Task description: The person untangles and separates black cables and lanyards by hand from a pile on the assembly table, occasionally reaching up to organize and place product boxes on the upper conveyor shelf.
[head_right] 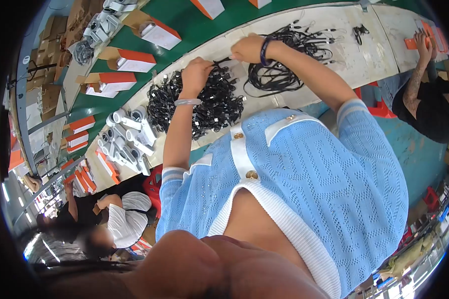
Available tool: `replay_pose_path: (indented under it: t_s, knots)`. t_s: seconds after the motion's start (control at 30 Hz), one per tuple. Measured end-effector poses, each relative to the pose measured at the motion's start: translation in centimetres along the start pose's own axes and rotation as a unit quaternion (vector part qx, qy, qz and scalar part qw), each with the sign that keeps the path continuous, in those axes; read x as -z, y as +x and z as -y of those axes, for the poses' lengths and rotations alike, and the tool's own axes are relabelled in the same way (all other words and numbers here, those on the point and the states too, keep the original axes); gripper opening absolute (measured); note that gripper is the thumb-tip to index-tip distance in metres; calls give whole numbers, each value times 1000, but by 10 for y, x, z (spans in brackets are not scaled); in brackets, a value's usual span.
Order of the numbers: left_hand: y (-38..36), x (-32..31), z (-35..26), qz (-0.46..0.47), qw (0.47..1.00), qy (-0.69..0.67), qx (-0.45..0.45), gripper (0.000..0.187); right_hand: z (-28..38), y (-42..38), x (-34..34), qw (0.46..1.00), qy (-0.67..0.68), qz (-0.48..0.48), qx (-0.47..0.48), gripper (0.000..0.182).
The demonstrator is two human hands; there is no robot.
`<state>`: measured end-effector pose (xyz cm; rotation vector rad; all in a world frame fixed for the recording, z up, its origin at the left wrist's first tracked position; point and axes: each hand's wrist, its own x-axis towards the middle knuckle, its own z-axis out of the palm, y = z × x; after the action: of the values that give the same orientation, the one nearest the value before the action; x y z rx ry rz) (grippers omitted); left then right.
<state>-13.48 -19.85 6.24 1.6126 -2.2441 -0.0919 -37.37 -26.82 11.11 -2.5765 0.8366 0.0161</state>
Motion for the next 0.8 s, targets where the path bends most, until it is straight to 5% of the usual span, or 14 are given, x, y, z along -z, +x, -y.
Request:
replay_pose_path:
  t_s: [0.17, 0.27, 0.37, 0.4, 0.47, 0.53, 0.6, 0.63, 0.7, 0.73, 0.8]
  knots:
    - [22, -24, 19, 98, 988, 67, -102, 20, -8, 6, -6, 964, 226, 71, -119, 31]
    - [32, -25, 22, 124, 975, 78, -165, 17, -36, 24, -25, 941, 325, -23, -92, 29]
    - [32, -27, 22, 11, 980, -132, -147, 18, -66, 34, -45, 958, 246, -107, -99, 30]
    - [35, -28, 18, 13, 965, -262, -27, 20, -74, 39, -56, 965, 194, -155, -81, 30]
    - [36, -29, 6, 7, 848, -484, 216, 25, -44, 29, -56, 984, 116, -81, -105, 25]
    - [41, -8, -4, -33, 935, -316, 154, 24, -14, 17, -47, 991, 131, 5, -1, 21]
    - [36, 1, -5, 13, 997, -76, 14, 22, 6, 10, -20, 982, 178, -44, 42, 18]
    - [31, 8, -9, 78, 990, -105, -52, 21, 12, 8, -12, 975, 201, -69, 63, 17]
    - [20, 14, -28, 167, 856, -484, 66, 20, -5, 15, -4, 970, 212, -116, 8, 16]
    - [19, 19, -37, 170, 729, -648, 139, 20, -8, 14, 0, 968, 220, -121, -28, 15]
    - [23, 21, -41, 13, 769, -607, 200, 17, 2, 5, -18, 962, 236, -136, 25, 16]
